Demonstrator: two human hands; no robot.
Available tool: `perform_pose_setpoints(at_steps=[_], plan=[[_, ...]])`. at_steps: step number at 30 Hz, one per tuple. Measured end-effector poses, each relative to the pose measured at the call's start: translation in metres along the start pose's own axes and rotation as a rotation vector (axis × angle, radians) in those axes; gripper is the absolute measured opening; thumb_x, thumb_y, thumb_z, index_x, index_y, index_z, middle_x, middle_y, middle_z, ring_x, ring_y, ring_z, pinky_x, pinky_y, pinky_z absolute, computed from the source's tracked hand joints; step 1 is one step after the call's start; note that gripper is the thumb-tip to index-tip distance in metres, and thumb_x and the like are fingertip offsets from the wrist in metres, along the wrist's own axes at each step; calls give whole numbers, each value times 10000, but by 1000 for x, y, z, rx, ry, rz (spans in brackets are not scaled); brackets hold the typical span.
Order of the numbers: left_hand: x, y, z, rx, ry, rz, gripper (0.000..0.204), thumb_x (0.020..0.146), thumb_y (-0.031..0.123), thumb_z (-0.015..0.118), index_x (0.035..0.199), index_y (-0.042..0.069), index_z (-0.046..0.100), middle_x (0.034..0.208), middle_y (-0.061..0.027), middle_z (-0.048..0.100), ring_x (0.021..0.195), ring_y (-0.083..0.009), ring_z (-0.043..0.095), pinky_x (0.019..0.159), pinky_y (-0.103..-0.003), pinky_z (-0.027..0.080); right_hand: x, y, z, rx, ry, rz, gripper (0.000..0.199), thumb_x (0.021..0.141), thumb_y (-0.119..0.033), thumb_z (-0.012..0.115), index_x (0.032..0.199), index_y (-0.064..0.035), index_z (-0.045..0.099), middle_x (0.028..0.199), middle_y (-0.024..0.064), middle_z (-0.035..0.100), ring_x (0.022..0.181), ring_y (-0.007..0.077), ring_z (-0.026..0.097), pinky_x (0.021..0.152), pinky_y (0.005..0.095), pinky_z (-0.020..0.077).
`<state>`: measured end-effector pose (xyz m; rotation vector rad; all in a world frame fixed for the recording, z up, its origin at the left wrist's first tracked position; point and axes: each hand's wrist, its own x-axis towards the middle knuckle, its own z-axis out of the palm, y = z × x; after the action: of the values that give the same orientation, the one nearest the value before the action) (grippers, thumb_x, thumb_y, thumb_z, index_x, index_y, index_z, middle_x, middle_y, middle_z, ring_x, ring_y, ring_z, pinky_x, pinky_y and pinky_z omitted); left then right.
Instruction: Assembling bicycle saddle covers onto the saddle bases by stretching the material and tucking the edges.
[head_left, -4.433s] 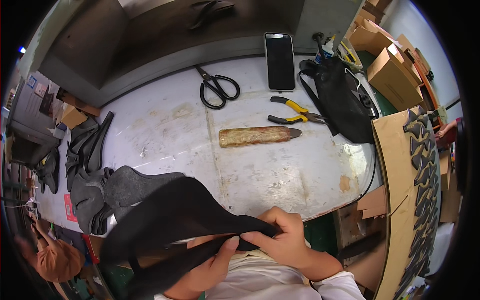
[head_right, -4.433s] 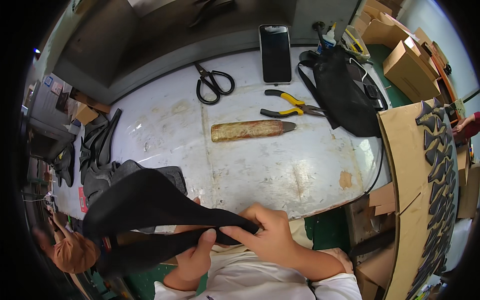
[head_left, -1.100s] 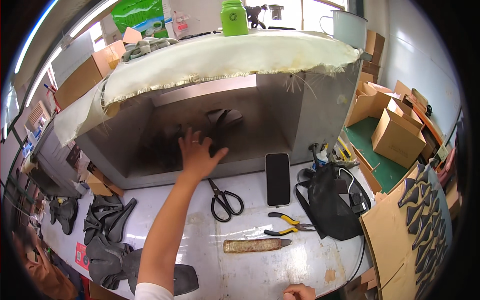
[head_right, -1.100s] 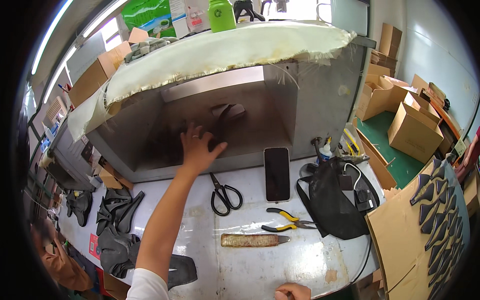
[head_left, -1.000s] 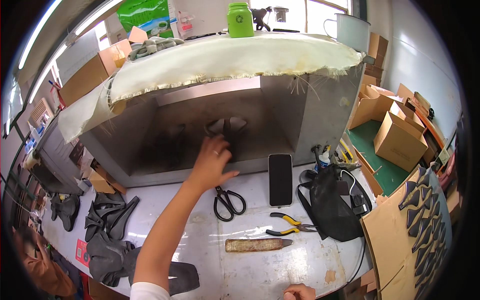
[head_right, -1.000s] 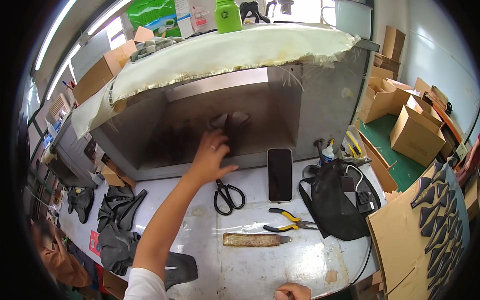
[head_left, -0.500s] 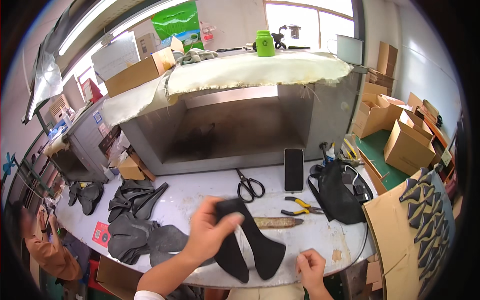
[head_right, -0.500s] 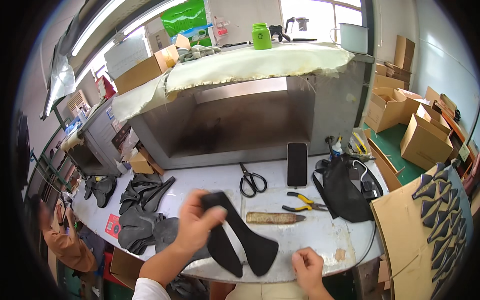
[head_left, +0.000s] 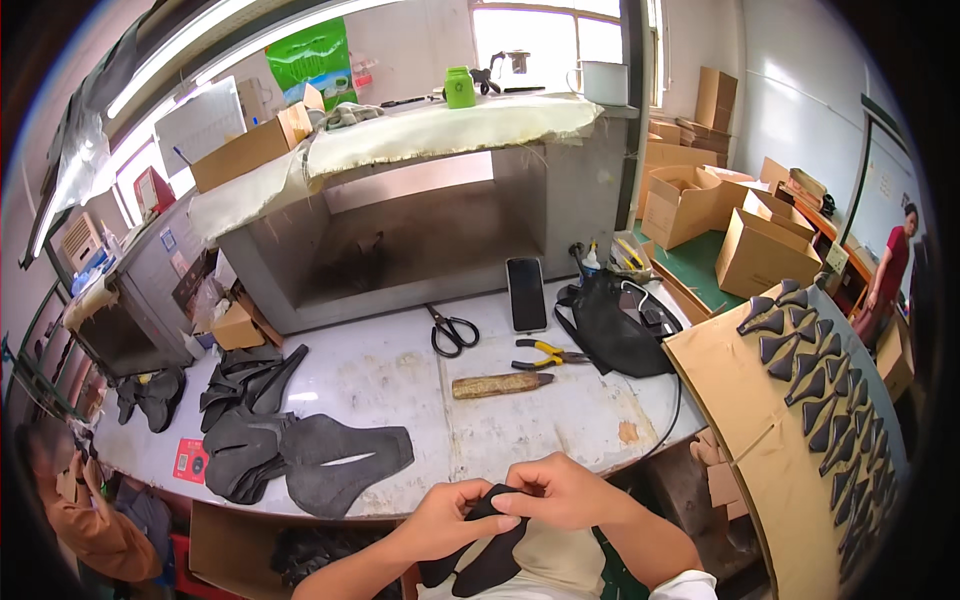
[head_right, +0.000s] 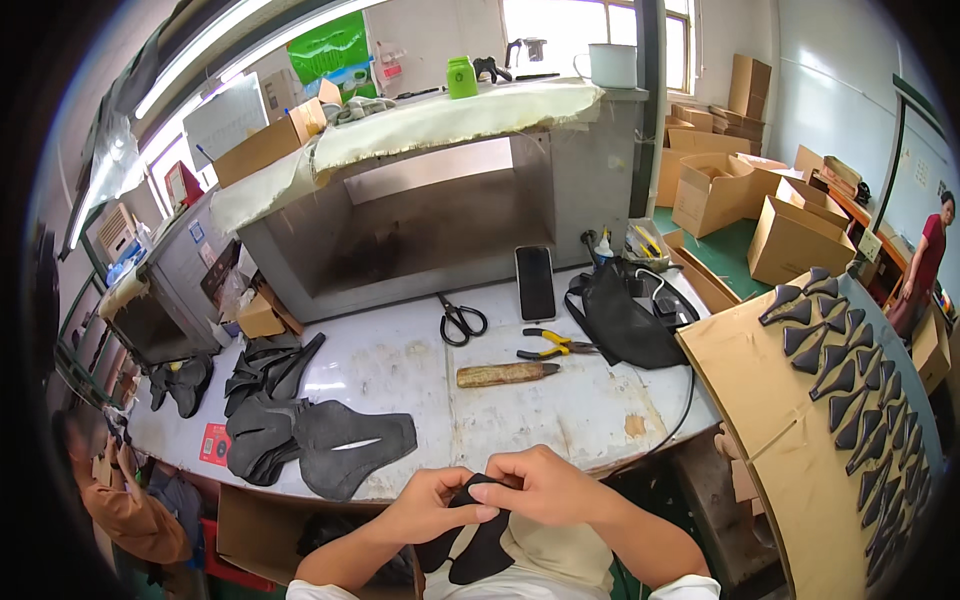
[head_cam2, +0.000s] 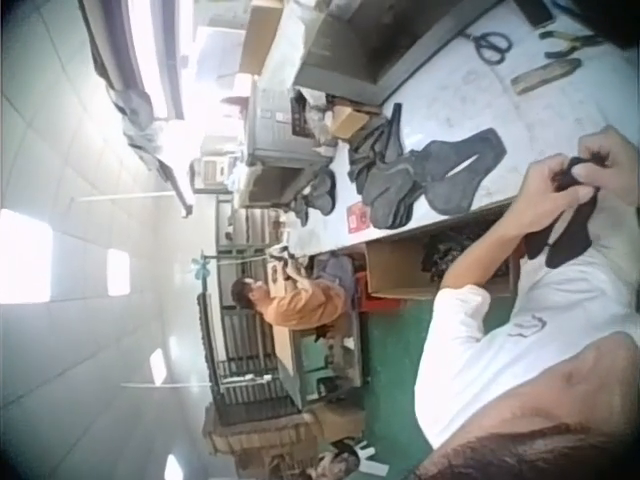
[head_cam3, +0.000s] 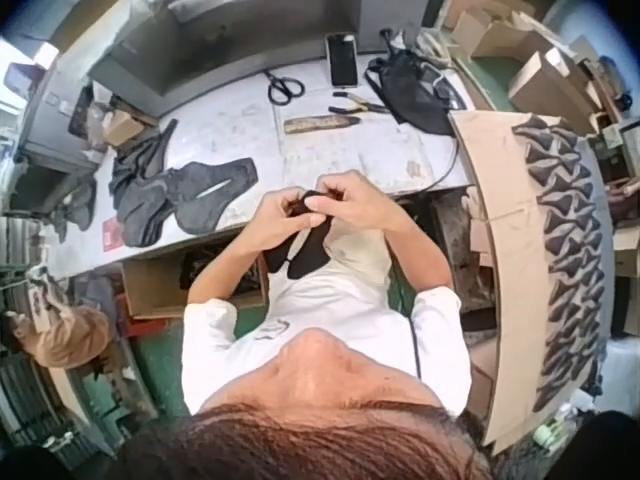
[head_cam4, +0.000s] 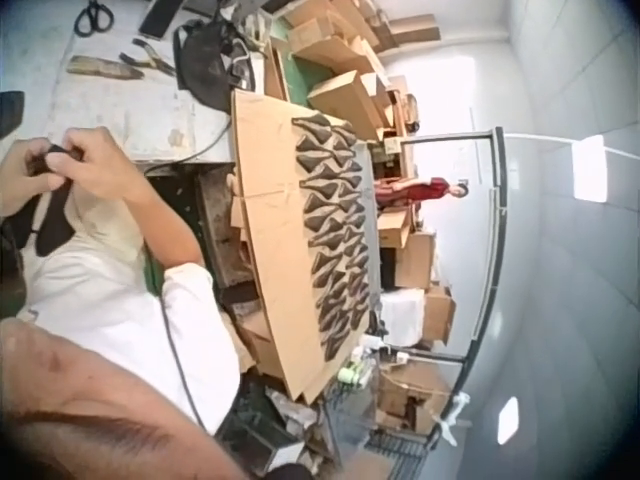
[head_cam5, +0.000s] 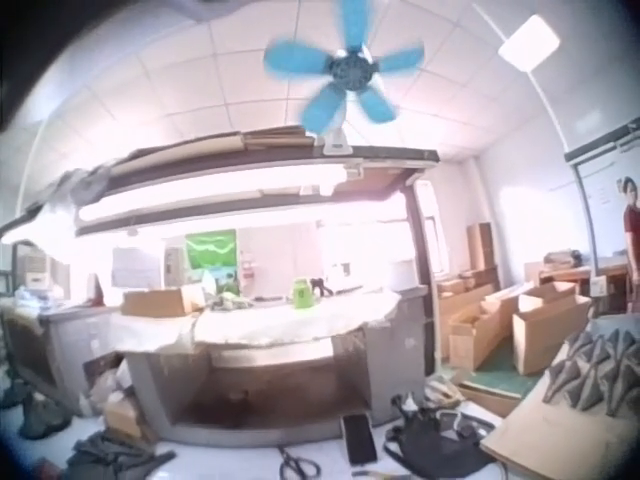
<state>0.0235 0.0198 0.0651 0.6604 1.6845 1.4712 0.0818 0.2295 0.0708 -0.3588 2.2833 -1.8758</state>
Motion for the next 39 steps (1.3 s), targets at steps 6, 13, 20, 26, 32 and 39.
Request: perform_pose_setpoints(at_steps=[6,13,20,26,32,39], plan=[[-22,-8,19,-175,113,99,219,858,104,754,996,-39,662,876,-5,670,792,-37,570,684,-191,464,-4,2,13,415,-78,116,338,976,-284,613,749,-34,612,588,-55,472,510,34,367,467,221,275],[-34,-21,20,-390,268,184,205,845,-7,730,1018,-72,641,926,-87,688,850,-111,651,765,-237,538,7,20,39,992,-187,342,271,970,-222,604,764,-49,627,618,-60,498,482,54,384,466,213,310],[-39,-17,7,-475,293,182,209,887,19,688,1062,-77,625,931,-57,663,847,-107,628,772,-257,532,8,-7,43,-207,329,-400,245,977,-143,560,780,-1,593,642,6,551,552,81,497,487,275,377],[-34,-22,-3,-588,274,203,200,849,-26,698,1041,-57,650,938,-68,681,852,-124,643,778,-279,533,20,20,60,502,86,67,219,988,-169,557,842,-9,591,633,21,532,566,93,475,513,275,386],[-5,-39,-24,-956,184,106,215,827,-27,710,1034,-43,655,952,-94,705,846,-144,658,793,-286,521,32,19,47,406,150,69,298,1000,-200,539,771,-11,509,594,20,441,577,75,412,517,277,365],[32,-56,-42,-1014,83,11,223,801,-4,736,1012,-19,669,956,-112,711,841,-176,680,800,-322,551,44,30,35,60,253,-102,331,973,-175,581,710,-15,459,584,101,402,504,205,380,485,326,338]])
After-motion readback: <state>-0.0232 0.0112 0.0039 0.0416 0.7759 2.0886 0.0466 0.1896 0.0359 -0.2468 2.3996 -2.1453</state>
